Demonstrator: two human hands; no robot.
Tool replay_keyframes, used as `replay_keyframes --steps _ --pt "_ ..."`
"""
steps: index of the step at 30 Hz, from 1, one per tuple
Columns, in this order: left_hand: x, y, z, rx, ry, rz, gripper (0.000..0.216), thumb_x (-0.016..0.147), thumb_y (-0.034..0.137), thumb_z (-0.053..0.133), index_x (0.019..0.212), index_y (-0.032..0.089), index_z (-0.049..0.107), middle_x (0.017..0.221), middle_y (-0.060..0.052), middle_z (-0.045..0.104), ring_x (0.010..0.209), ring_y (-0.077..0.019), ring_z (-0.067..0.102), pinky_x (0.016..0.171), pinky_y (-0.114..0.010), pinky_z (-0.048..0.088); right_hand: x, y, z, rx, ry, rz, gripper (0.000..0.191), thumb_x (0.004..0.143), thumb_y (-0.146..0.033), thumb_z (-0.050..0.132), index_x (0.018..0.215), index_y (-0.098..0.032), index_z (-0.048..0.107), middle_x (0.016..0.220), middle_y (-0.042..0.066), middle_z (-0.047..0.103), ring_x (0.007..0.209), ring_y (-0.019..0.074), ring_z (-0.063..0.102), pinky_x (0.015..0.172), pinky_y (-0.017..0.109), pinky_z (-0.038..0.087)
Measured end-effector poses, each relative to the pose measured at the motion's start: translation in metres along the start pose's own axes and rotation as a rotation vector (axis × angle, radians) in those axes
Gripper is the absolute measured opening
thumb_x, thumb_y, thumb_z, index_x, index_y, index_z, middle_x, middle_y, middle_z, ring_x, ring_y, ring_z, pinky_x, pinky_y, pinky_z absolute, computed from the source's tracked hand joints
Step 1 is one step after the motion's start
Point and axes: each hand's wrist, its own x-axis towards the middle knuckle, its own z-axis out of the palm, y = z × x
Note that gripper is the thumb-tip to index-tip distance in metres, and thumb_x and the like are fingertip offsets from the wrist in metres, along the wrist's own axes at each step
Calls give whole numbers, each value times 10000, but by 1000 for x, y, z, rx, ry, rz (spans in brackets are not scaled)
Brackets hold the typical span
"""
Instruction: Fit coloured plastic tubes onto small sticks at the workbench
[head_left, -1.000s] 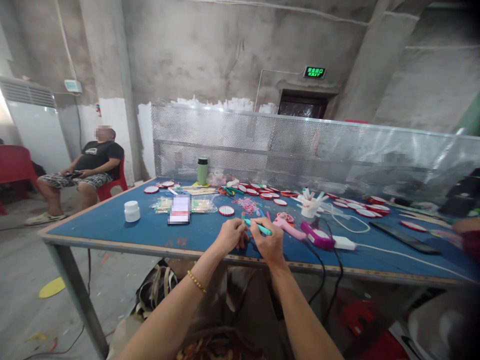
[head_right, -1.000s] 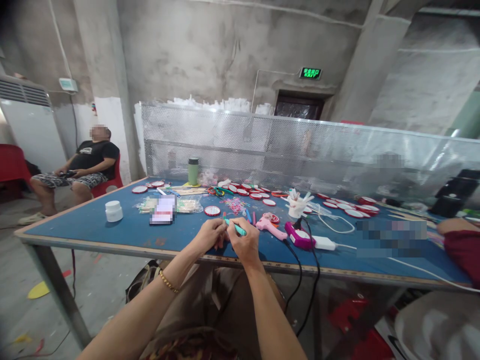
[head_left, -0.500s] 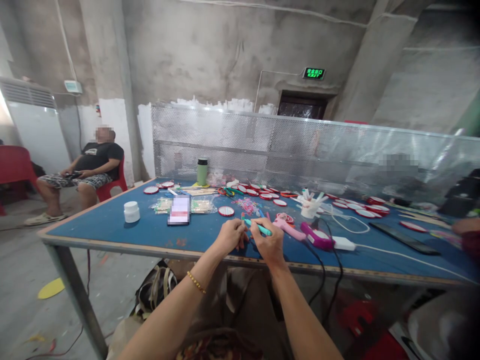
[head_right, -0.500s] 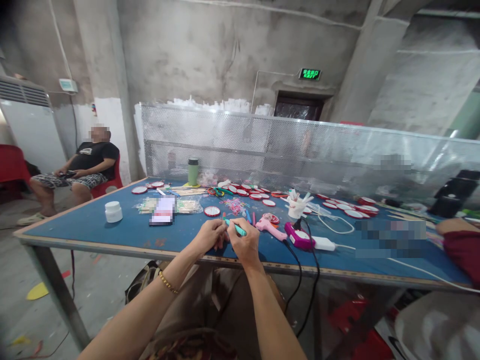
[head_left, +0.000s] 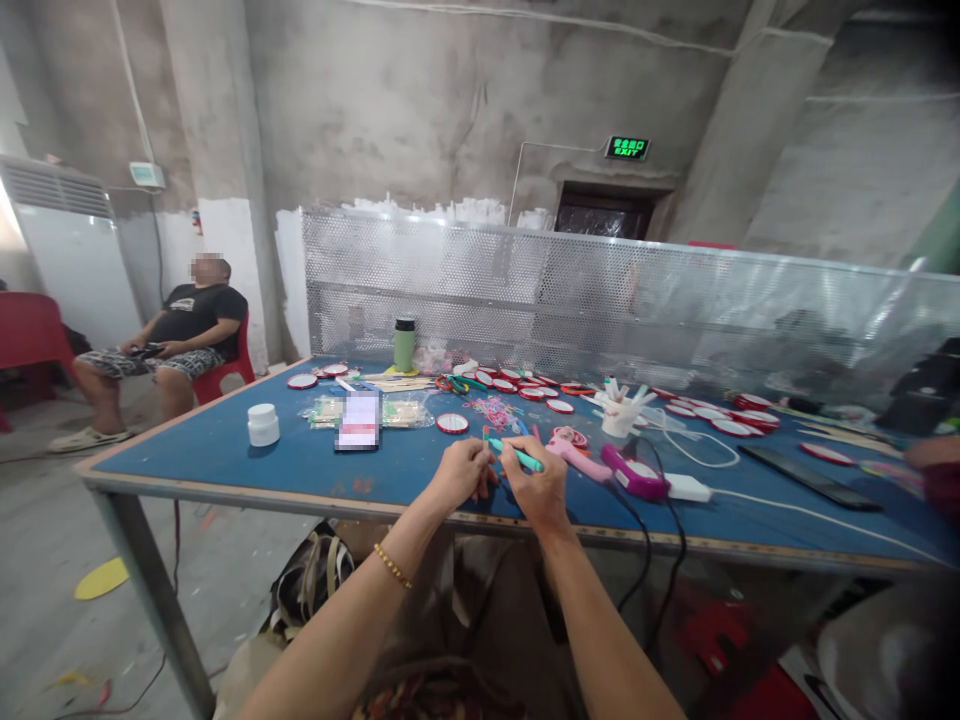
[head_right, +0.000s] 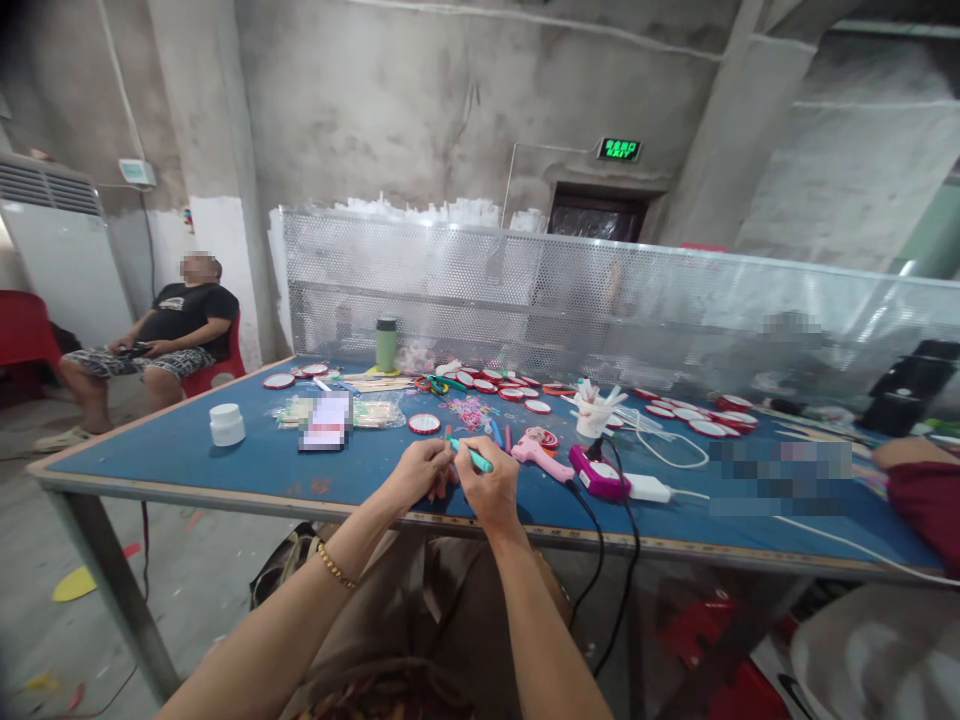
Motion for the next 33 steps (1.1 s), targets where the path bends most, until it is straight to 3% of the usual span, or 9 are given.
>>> replay_keyframes --steps 8,33 --pt "-1 4 0 -1 0 -3 194 899 207 446 745 152 549 541 15 608 351 -81 500 355 -161 346 0 1 0 -6 4 1 196 910 -297 570 773 -202 672 679 5 692 549 138 621 545 237 502" --pt "1 -1 0 -14 -1 17 198 899 214 444 744 149 549 583 2 629 356 -79 515 337 -157 351 -1 2 0 -11 -2 -22 186 913 -278 567 778 -199 668 671 0 688 533 135 619 539 239 493"
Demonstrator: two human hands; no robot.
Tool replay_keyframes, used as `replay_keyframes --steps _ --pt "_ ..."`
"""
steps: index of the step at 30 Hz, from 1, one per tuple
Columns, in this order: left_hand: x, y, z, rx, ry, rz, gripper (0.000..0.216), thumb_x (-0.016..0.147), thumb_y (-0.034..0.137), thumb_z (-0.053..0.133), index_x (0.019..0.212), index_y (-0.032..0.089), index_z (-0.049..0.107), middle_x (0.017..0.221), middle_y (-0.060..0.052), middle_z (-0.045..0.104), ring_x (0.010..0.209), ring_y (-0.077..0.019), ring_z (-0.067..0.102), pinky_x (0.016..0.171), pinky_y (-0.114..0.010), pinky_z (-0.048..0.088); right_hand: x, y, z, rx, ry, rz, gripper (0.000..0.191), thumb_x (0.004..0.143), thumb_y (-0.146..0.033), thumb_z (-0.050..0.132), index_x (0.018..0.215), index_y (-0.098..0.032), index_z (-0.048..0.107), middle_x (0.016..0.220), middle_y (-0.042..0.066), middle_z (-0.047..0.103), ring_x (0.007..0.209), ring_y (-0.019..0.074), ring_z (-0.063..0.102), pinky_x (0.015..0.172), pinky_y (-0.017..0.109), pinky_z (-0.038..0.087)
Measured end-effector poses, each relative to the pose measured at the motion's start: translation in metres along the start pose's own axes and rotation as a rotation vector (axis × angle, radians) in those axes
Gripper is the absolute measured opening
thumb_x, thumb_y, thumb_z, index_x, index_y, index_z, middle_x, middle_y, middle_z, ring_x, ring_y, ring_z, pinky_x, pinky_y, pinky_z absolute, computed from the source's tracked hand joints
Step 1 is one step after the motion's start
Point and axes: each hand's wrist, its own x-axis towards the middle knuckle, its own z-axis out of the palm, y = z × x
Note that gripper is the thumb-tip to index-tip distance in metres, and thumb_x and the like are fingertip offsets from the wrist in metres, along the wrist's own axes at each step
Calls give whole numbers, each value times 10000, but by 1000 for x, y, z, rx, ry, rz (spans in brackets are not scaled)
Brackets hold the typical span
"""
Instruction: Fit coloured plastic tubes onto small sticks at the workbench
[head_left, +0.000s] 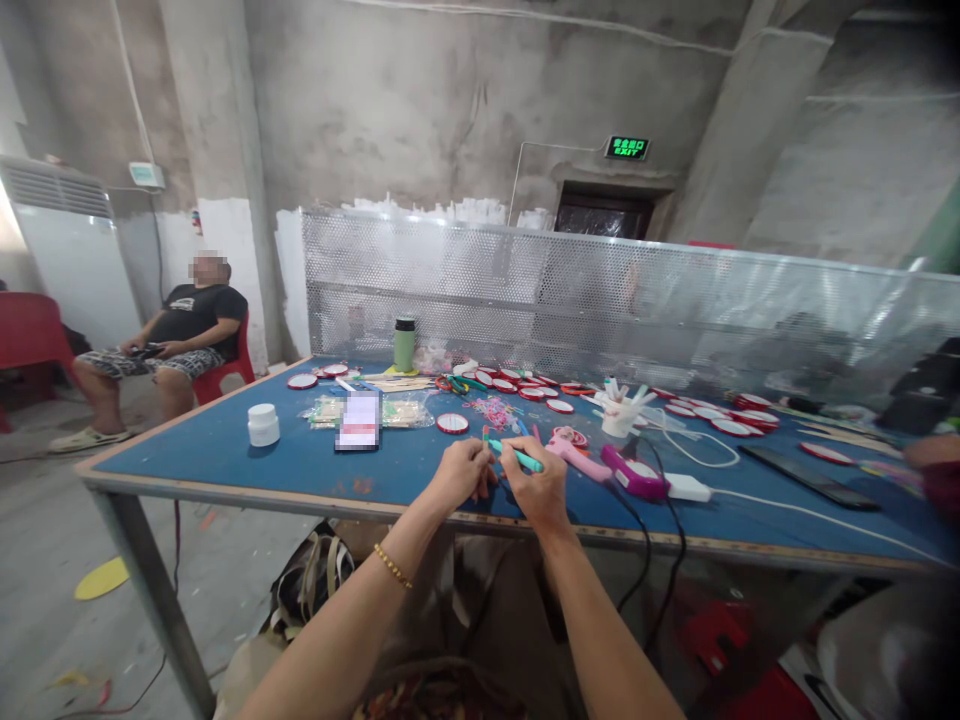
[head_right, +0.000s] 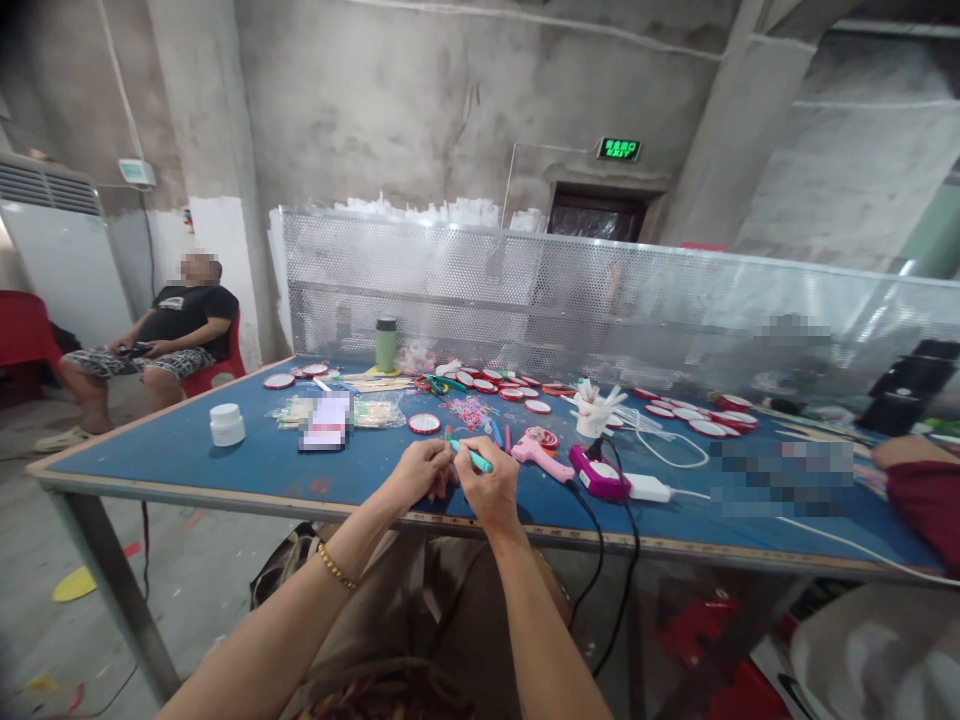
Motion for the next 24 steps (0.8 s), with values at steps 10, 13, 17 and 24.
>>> replay_keyframes --steps 10,13,17,24 --pt "-1 -1 0 -13 -3 -12 186 901 206 431 776 147 556 607 -5 642 361 -79 520 333 -155 353 -1 0 0 -1 13 9 181 916 -290 573 787 -205 668 677 3 696 565 145 640 557 245 499" --pt "-1 1 0 -14 5 -21 184 905 227 449 780 147 558 605 -2 637 361 -79 516 334 -158 346 -1 0 0 -3 -3 -2 190 919 -277 563 783 -202 673 675 2 690 560 141 634 555 243 496" --pt "-2 3 1 -15 7 -40 194 912 251 449 784 149 555 606 -5 638 365 -81 513 342 -162 346 0 0 0 -4 0 0 189 919 -274 563 788 -200 677 685 5 693 571 142 639 553 238 496" --pt "-3 3 1 -43 6 -52 206 913 287 458 795 147 554 602 -2 627 369 -76 509 352 -162 343 0 0 0 -10 -4 0 196 916 -280 560 771 -207 671 668 1 688 561 144 634 540 238 492"
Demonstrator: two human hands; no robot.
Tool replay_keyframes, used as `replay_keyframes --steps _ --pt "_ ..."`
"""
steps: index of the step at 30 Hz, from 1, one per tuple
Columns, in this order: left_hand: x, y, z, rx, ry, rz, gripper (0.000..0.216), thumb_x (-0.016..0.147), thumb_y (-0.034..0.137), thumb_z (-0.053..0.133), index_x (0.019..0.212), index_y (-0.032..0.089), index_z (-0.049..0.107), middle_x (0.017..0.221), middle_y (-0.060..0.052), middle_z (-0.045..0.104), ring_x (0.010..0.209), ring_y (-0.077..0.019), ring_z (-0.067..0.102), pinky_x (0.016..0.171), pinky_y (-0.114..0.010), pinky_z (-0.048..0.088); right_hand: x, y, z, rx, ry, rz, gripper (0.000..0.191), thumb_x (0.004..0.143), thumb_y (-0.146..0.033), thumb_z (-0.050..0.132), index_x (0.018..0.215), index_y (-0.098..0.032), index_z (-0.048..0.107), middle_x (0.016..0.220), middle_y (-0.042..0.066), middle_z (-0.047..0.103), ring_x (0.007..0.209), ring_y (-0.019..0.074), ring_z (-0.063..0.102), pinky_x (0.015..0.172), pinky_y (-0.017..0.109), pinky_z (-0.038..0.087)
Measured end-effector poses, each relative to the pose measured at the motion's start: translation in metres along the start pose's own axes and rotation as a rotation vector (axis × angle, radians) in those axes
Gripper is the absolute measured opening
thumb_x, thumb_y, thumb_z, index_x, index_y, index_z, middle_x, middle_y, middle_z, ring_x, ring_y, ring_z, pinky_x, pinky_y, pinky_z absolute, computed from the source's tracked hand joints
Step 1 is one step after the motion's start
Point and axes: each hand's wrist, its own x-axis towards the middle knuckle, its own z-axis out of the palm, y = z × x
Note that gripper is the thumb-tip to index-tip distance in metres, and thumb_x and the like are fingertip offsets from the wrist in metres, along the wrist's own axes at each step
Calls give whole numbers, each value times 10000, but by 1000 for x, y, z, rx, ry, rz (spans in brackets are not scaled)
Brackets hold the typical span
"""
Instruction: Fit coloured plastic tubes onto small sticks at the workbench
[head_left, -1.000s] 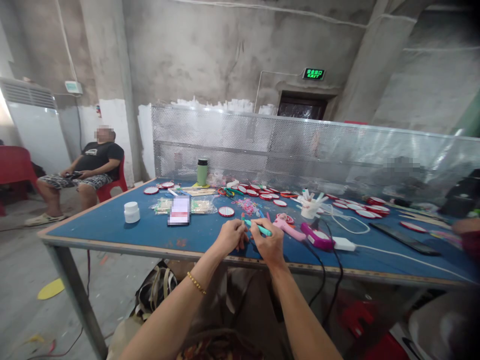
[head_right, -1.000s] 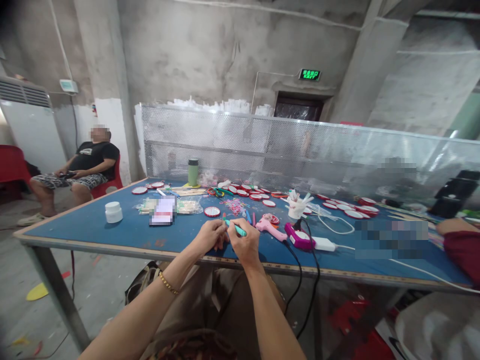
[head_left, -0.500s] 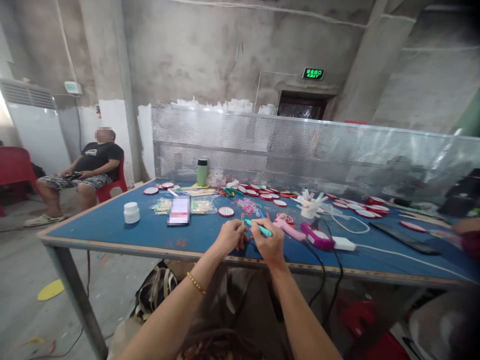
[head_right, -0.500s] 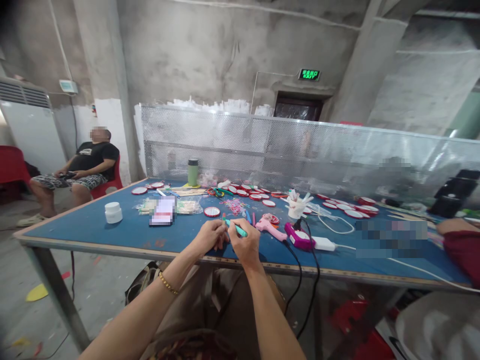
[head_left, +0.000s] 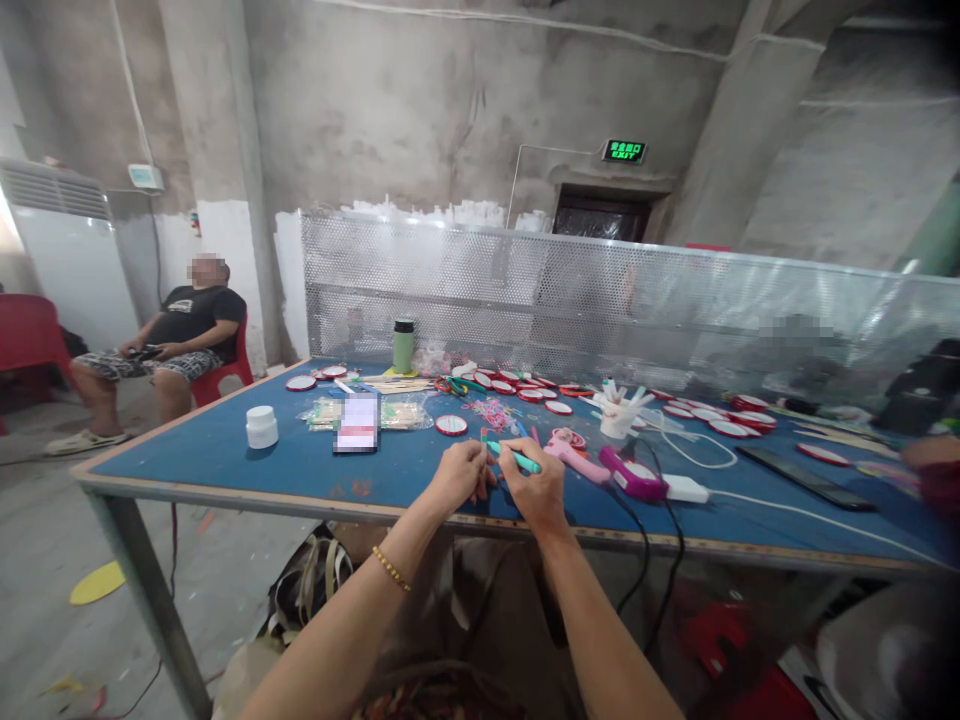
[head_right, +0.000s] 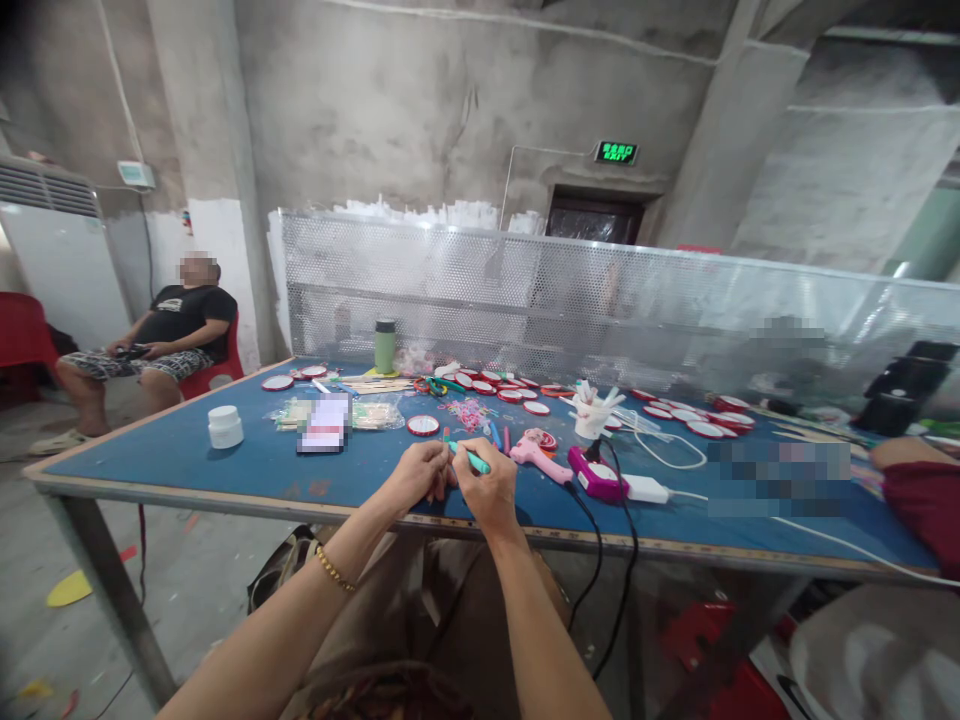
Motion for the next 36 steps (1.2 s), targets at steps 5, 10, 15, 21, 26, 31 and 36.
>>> replay_keyframes --steps 5,10,15,21,26,31,36 --pt "0 0 0 -1 8 -5 213 912 297 455 794 150 556 615 -8 640 373 -77 509 353 -165 340 0 0 0 0 13 19 201 915 -299 562 770 -214 671 663 4 689 573 152 637 543 244 499" --pt "-1 0 0 -3 6 7 209 913 275 438 793 148 553 614 -13 638 375 -85 512 349 -173 340 0 0 0 8 0 14 190 915 -284 563 785 -210 680 682 5 695 584 149 642 550 241 502" --pt "0 -2 0 -2 -2 13 208 914 269 442 787 147 553 590 -1 621 360 -80 499 346 -169 334 0 0 1 12 8 16 180 912 -283 572 796 -205 684 700 10 704 593 150 649 556 241 509" --pt "0 0 0 21 2 16 204 916 256 448 780 146 553 588 7 615 366 -73 508 353 -158 342 0 -2 0 14 2 5 191 917 -285 567 789 -207 686 698 11 708 588 151 650 569 247 518" --pt "-3 4 0 51 2 23 200 920 233 444 765 154 542 517 30 569 356 -74 491 356 -154 329 1 -4 -1 -8 -5 -56 191 916 -258 563 784 -205 690 688 6 711 593 146 652 618 252 522" --pt "-4 6 1 64 6 6 201 920 201 435 755 160 543 479 37 552 353 -81 483 371 -163 328 2 -6 -1 -14 -10 -68 194 917 -251 555 786 -210 691 689 4 716 596 147 653 618 252 519" --pt "-3 6 1 76 10 -1 199 911 163 425 749 166 541 479 42 556 343 -83 466 371 -173 326 2 -6 -1 -4 -20 -57 189 913 -245 560 784 -207 693 705 7 726 613 149 663 617 248 517"
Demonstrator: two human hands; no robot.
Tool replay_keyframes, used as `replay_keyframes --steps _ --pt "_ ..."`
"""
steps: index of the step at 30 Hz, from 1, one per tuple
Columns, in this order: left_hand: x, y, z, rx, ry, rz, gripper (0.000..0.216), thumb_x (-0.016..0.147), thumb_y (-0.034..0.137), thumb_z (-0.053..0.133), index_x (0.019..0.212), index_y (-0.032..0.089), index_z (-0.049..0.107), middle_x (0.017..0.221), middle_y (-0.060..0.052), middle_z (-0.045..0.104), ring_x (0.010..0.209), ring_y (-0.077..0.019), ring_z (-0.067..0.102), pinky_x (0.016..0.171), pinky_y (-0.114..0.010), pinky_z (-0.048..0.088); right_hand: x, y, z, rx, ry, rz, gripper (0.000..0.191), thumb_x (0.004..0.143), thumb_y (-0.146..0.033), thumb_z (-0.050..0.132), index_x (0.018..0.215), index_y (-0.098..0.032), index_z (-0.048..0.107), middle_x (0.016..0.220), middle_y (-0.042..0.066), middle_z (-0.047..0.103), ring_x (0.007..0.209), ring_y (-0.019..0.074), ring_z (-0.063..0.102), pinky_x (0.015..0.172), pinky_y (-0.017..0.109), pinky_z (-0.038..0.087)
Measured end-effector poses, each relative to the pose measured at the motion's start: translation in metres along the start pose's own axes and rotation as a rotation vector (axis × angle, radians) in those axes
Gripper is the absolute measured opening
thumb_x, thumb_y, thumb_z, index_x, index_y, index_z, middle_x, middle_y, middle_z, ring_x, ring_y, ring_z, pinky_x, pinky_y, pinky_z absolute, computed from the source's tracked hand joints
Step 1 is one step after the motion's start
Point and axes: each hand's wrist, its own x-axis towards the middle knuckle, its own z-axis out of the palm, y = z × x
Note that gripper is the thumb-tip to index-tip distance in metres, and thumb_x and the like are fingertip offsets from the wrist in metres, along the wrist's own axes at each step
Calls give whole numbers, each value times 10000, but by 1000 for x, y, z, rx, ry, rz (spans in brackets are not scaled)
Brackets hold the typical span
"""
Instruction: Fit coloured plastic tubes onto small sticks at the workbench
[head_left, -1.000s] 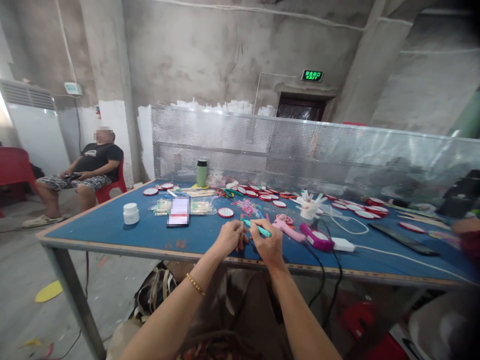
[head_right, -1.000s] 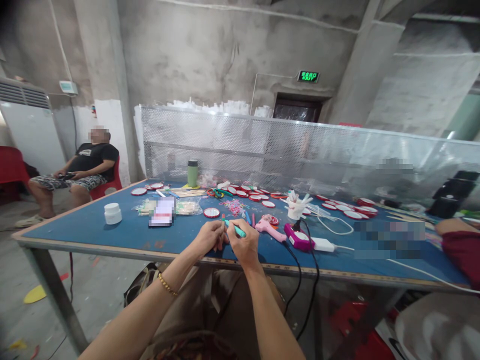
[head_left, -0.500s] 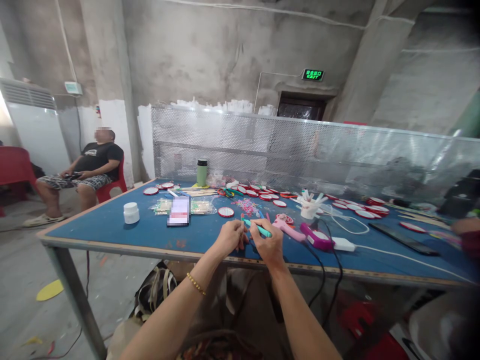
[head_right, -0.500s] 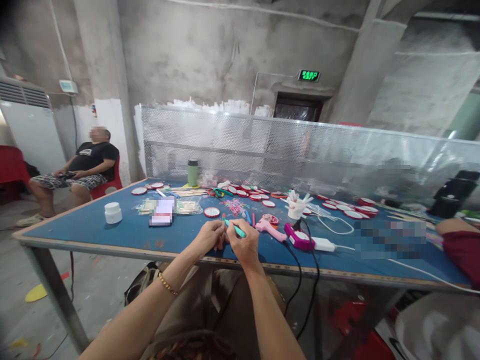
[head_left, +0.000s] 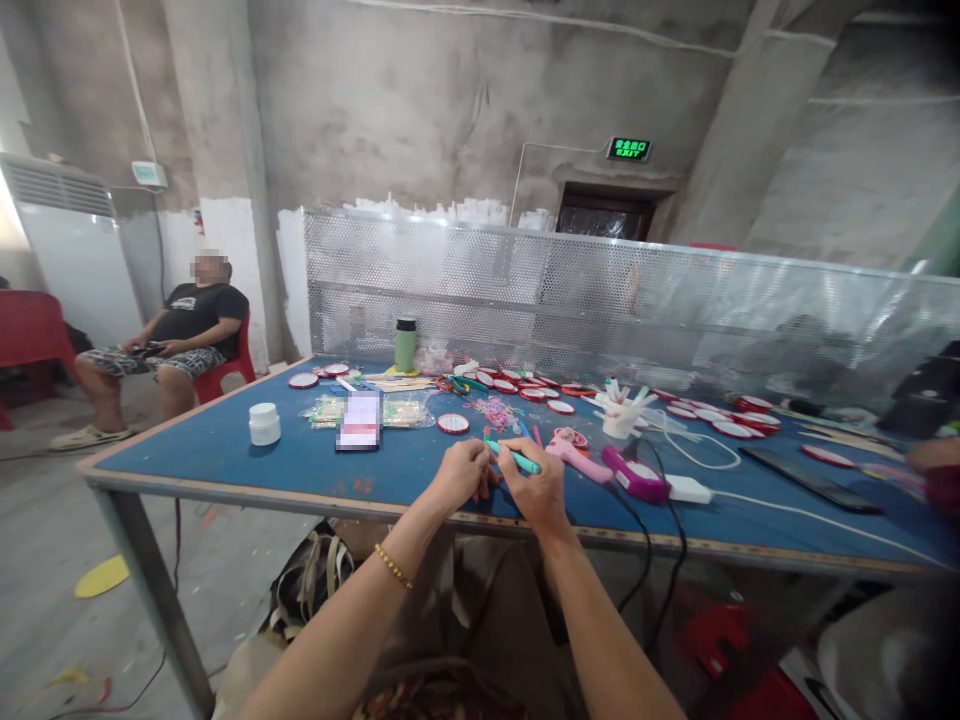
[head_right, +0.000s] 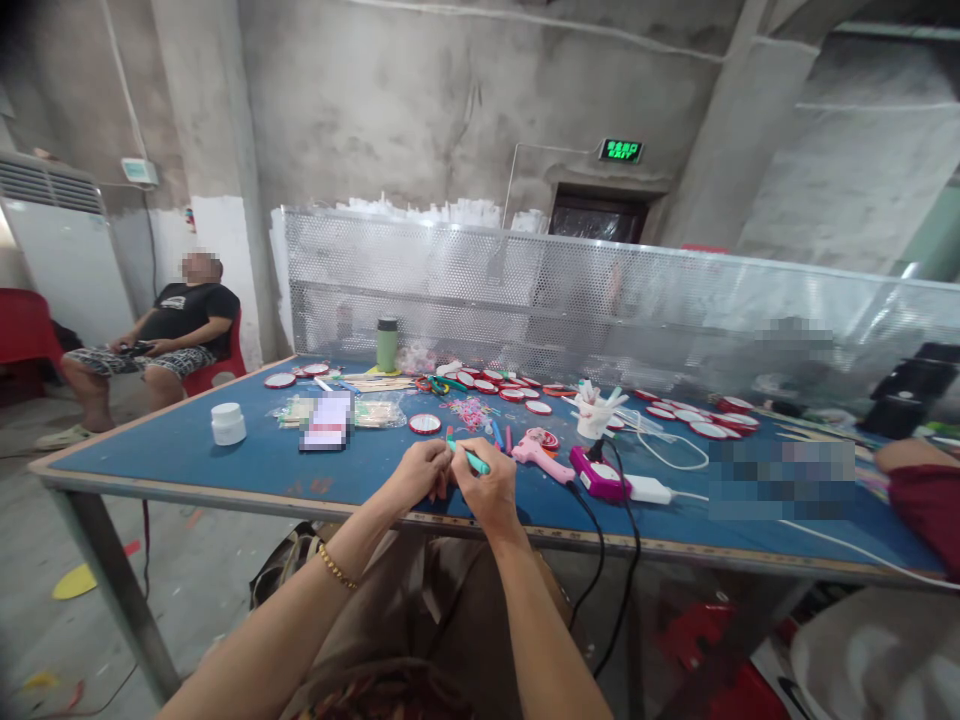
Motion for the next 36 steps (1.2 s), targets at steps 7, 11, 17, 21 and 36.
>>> replay_keyframes --steps 7,11,17,21,36 --pt "-1 3 0 0 -2 1 208 920 178 443 732 167 531 474 47 553 335 -73 450 371 -167 311 0 0 0 9 -3 0 195 918 -246 555 783 -208 691 696 3 714 603 143 651 623 249 521" --pt "0 1 -1 0 -2 11 200 920 209 460 745 161 543 518 34 585 344 -68 463 369 -161 313 -1 1 0 -6 10 -1 198 917 -265 555 780 -209 687 705 11 722 617 150 660 625 256 524" --pt "3 -7 -1 -17 -6 24 192 916 242 451 778 156 554 608 8 634 378 -80 524 369 -164 345 -2 3 0 13 31 41 187 916 -277 560 792 -209 682 705 11 713 593 154 657 591 256 524" --pt "3 -6 -1 -6 -6 34 200 919 243 452 774 154 558 578 14 612 368 -80 510 365 -163 338 -1 2 -1 4 16 17 191 914 -259 556 783 -204 684 683 5 703 573 146 645 593 252 518" --pt "1 -3 -1 9 -5 28 208 923 219 441 766 153 561 498 36 570 347 -77 474 364 -165 329 -2 3 0 -17 20 1 192 915 -248 560 777 -196 682 676 -1 694 581 135 632 608 241 501"
